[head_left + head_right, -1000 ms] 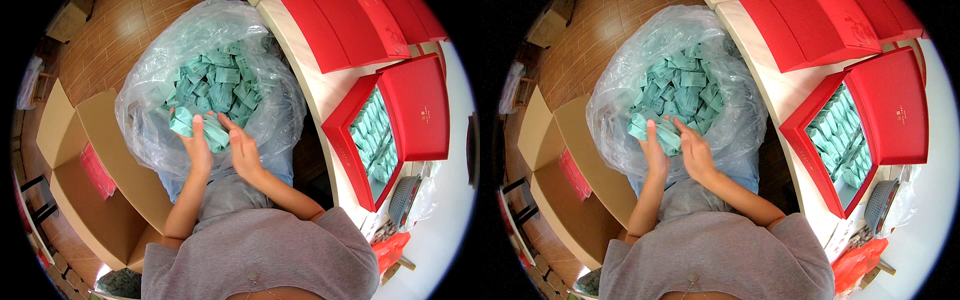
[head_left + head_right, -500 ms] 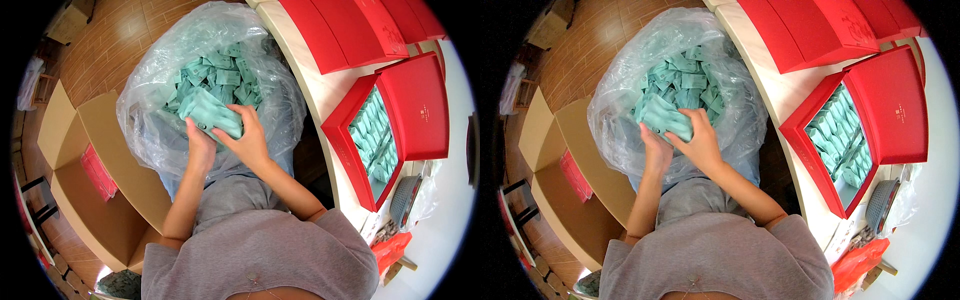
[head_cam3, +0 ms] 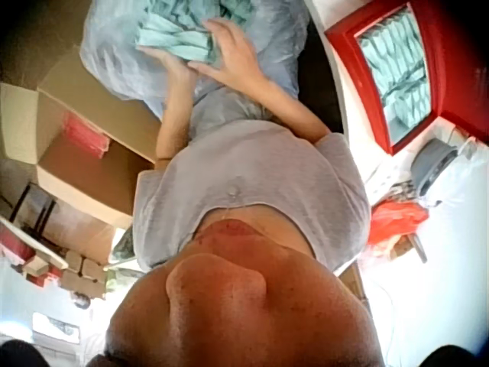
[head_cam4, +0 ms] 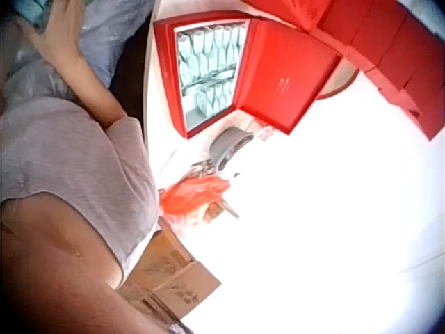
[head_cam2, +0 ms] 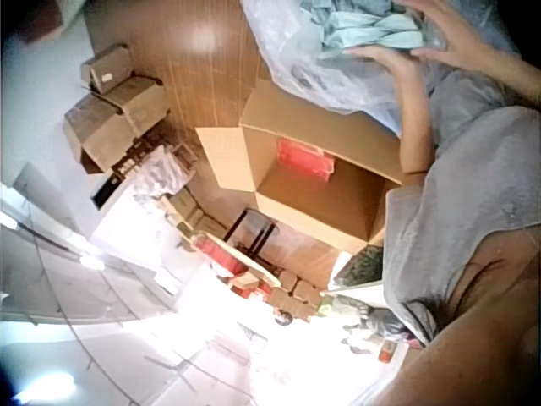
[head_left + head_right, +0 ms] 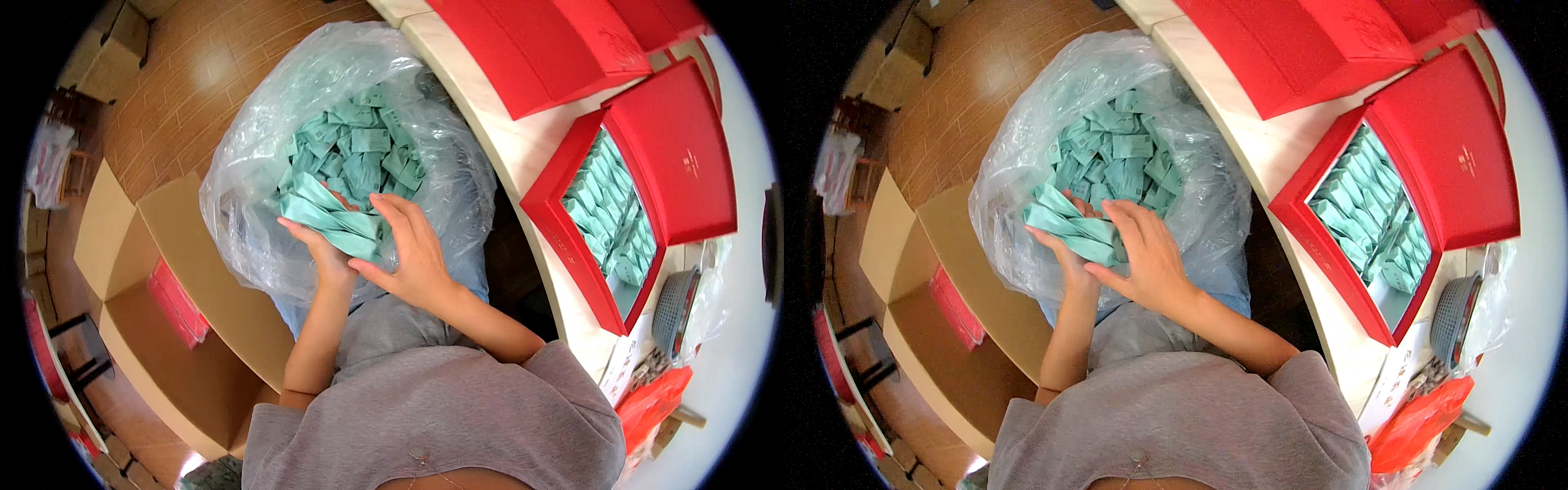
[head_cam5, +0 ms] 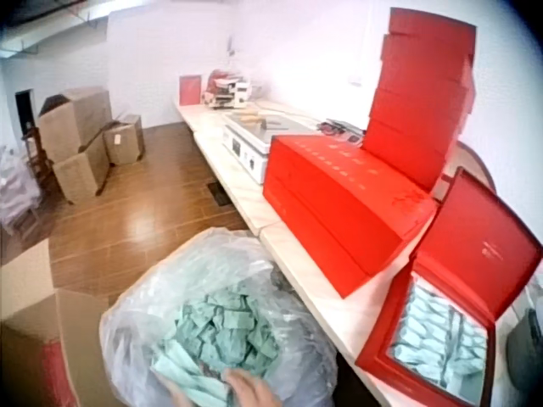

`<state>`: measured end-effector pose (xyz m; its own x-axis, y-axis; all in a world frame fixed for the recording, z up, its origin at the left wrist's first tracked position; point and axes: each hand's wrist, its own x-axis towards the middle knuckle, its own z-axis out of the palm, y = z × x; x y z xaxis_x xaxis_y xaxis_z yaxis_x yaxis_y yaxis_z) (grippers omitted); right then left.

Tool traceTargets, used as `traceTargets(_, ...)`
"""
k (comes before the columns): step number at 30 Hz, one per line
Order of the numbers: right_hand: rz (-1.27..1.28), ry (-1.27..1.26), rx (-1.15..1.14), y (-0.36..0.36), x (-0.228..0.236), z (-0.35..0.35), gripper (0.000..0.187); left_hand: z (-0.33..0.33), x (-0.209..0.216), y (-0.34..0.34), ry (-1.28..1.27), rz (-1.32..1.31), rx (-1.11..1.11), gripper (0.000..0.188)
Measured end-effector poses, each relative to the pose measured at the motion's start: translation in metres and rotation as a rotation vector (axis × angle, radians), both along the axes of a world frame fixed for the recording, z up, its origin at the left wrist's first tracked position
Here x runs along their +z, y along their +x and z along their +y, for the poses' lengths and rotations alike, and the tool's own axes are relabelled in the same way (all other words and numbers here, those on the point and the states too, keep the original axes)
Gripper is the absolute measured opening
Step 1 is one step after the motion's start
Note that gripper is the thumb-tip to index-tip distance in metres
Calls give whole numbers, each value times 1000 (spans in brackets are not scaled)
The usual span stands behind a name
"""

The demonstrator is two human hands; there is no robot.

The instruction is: The person repeatedly picks up small, light-green wrapped packets from a large plastic bag and places them into a red rectangular box. They arrange the packets in neat rows within the box's compartments. After filling the box, the person closes the lid and places the finished package into a larger cardboard shipping box.

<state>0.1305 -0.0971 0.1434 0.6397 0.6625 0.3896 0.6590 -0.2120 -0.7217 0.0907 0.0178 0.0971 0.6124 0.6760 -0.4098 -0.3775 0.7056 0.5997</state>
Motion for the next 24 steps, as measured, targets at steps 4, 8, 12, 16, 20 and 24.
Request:
traceTargets(4,-73,-92,-108,-1,18,-12,79,-31,3,16,167,-31,-69,81)
traceTargets(8,-114,0,-296,12,36,-48,60,-52,-1,27,230,-293,-385,80)
traceTargets(12,-99,-31,-321,31,85,-152,43,-110,35,46,266,-330,-475,69)
traceTargets(16,29,-129,-483,29,145,-291,37,-117,38,50,494,-302,-664,51)
traceTargets(20,282,-376,-754,18,168,-378,32,-124,17,39,431,-196,-739,36)
traceTargets(24,191,-588,-743,44,138,-400,32,-123,10,32,412,-129,-767,27)
